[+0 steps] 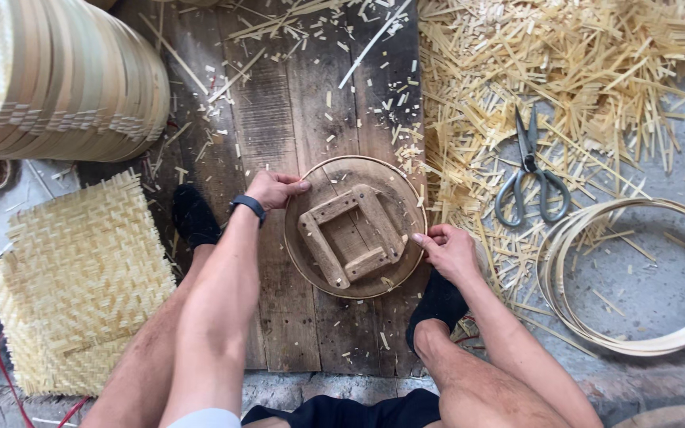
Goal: The person constructs a bamboo basket by placing a woven base into a circular frame, pressing it into a wooden mold, trimming excess bamboo strips with scissors, and securing the edges.
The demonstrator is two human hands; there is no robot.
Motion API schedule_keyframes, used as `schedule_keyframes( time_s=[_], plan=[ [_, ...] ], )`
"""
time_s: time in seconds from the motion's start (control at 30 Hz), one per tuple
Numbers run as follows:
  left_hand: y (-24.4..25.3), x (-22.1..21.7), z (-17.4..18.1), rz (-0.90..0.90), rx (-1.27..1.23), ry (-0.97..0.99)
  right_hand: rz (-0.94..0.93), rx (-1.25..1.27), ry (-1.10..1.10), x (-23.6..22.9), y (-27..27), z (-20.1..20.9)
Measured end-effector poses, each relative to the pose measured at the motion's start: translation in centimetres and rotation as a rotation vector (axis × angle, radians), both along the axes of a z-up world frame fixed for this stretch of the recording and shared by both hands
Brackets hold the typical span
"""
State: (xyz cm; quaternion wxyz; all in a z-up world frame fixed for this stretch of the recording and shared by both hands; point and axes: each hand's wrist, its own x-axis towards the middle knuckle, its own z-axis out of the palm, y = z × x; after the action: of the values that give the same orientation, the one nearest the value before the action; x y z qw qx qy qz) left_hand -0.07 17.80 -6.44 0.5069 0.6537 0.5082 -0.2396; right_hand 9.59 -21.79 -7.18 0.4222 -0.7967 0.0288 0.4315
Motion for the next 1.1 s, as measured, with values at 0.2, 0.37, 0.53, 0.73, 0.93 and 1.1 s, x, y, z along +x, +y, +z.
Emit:
schedule_keyframes(
  time_s=[0.2, 0.37, 0.53, 0.73, 0.93, 1.1],
  plan=[
    [0.7, -0.3, -1.1, 0.071, 0.067, 0.030, -0.053, 0.011, 0.023, -0.1, 0.0, -0.5],
    [-1.9, -4.9, -1.9, 0.088, 0.302, -0.009, -0.066, 0.018, -0.001, -0.5, 0.1, 0.0],
    [-7.1, -14.7, -2.4, 0.609, -0.103, -0.039, -0.051, 0.038, -0.021, -0.8, -0.1, 0.2],
    [-8.0, -14.2, -2.3, 0.810, -0.138, -0.157, -0.093, 0.038, -0.057, -0.5, 0.5, 0.2],
    [-11.3, -10.5, -1.2, 0.841, 0.008, -0.185, -0.273, 0.277, -0.058, 2.4, 1.0, -1.0],
    [-18.7, -12.3, -1.7, 0.944, -0.306, -0.214, -0.266, 0.203, 0.227, 1.2, -0.1, -1.7]
  ],
)
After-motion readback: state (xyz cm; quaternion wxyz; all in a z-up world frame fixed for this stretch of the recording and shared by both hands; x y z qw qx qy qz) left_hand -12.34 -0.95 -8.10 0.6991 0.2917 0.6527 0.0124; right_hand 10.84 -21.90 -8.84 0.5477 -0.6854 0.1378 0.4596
